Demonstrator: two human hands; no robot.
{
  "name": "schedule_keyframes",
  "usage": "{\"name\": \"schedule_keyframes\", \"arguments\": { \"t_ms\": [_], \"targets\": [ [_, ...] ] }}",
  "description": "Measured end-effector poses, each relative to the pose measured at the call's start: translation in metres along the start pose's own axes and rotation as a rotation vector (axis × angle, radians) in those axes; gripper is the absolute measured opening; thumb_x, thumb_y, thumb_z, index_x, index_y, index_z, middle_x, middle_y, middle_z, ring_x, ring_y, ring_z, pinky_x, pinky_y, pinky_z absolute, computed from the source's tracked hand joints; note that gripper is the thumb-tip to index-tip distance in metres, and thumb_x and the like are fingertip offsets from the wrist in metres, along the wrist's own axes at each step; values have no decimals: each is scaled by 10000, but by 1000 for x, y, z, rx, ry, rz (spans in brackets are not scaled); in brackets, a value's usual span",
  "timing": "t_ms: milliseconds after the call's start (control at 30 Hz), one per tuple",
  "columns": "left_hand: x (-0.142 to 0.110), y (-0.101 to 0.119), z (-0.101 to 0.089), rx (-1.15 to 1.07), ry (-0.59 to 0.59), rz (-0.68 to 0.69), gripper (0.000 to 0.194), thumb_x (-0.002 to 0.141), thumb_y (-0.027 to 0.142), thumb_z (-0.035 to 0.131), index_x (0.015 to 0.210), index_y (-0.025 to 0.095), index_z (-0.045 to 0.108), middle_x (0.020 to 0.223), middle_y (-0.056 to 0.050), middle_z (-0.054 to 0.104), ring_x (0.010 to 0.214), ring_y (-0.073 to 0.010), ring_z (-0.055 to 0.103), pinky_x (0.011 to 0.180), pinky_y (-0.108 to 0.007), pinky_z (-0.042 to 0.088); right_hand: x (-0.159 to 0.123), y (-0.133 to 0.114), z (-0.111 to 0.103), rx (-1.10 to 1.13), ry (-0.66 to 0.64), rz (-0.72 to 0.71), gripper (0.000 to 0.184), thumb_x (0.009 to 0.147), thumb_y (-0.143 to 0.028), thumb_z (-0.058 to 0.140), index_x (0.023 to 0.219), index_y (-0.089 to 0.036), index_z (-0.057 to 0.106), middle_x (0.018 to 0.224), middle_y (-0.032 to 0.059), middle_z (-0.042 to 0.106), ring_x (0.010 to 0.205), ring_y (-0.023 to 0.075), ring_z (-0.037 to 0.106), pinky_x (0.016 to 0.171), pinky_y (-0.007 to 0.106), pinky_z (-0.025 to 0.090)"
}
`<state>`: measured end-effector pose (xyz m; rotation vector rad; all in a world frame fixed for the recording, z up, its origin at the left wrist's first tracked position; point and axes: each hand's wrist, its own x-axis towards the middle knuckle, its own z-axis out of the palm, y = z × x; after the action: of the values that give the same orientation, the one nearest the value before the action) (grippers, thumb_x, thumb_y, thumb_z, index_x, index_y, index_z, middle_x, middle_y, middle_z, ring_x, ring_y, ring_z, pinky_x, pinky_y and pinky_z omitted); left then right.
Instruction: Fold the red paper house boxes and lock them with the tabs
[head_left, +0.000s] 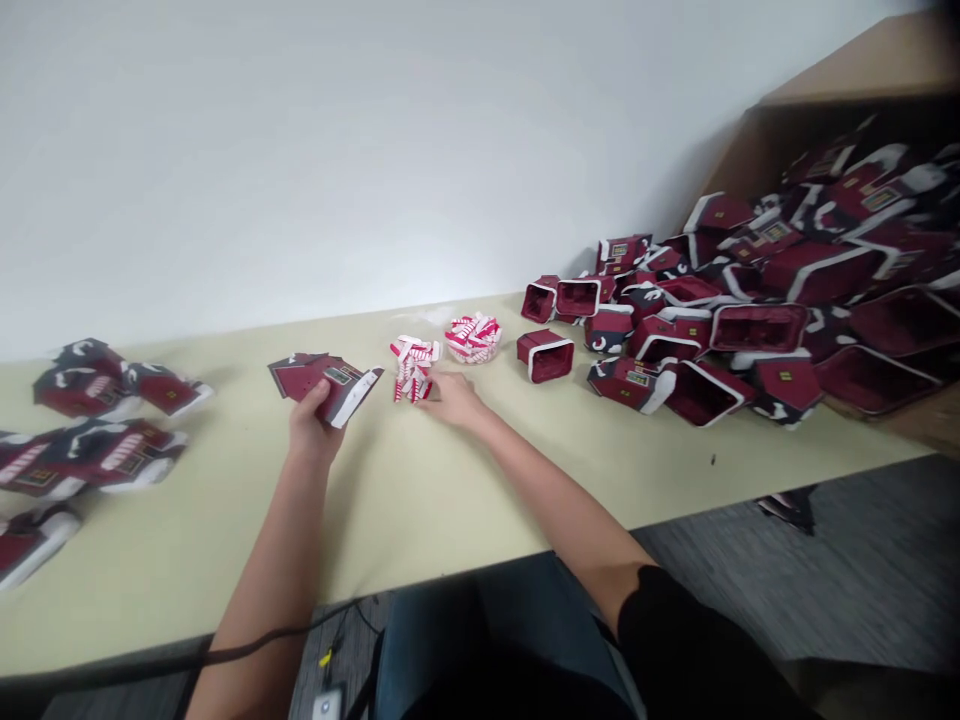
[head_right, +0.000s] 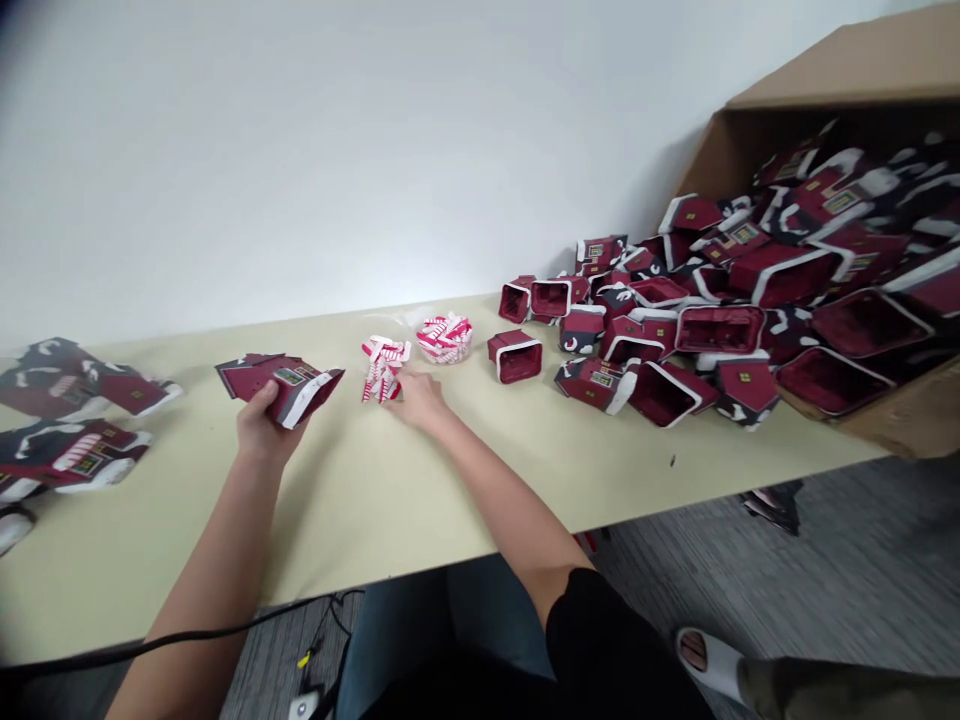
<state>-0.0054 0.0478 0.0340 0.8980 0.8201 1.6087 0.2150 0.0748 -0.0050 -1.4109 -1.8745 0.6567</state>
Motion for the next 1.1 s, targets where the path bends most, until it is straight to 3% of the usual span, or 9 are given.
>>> {"name": "schedule_keyframes", "arguments": {
  "t_ms": [133,200,367,500,600,733,967,1100],
  "targets": [
    [-3,-3,4,9,-13,-16,501,545,331,853,1006,223,691,1089,-43,712,1110,-285,640,1050,-452,504,-2,-5,10,-241,-17,0,213,818,-361,672,930,-179,671,985,115,696,1040,323,585,929,472,388],
    [-5,-6,6,20,-22,-47,529,523,333,863,1010,216,694,1063,-46,721,1071,-291,657,1016,-442,525,-3,-4,10,-252,-16,2,206,811,-358,678,929,-189,675,998,103,698,1051,315,580,937,468,377],
    [-10,-12,6,51,-71,-150,582,489,317,865,1033,204,691,1077,-61,726,1020,-305,674,932,-421,560,-9,0,-3,102,154,-30,428,655,-325,820,1029,-205,650,1145,66,686,1052,251,607,942,403,425],
    [-13,-15,6,77,-138,-182,638,480,289,860,1083,196,675,1091,-84,726,1052,-345,666,940,-459,550,-14,2,-11,565,230,4,532,550,-365,879,995,-204,636,1039,43,711,943,202,655,850,338,492],
    [-16,-16,8,72,-183,-198,659,499,305,847,1120,185,663,1154,-105,709,1133,-380,634,987,-503,524,-16,-1,-14,955,160,111,498,555,-436,874,931,-215,632,981,32,719,866,184,676,750,302,518],
    [-19,-19,11,67,-200,-262,604,524,365,830,1077,170,684,1174,-117,706,1165,-398,619,1011,-520,508,-19,-9,-16,1265,-15,259,456,713,-623,732,889,-216,629,988,58,741,776,169,677,632,270,522],
    [-19,-35,8,53,-241,-342,554,590,389,805,1089,181,682,1108,-122,726,1099,-398,656,970,-546,530,-24,-19,-10,1280,-82,310,417,725,-574,765,902,-215,650,955,39,744,682,138,647,564,236,500],
    [-20,-39,6,66,-285,-335,564,597,371,812,1110,191,666,1090,-117,730,1059,-390,673,934,-541,547,-27,-21,-10,1228,-152,247,356,717,-495,793,908,-219,676,932,19,730,705,127,639,635,244,506]
  ]
}}
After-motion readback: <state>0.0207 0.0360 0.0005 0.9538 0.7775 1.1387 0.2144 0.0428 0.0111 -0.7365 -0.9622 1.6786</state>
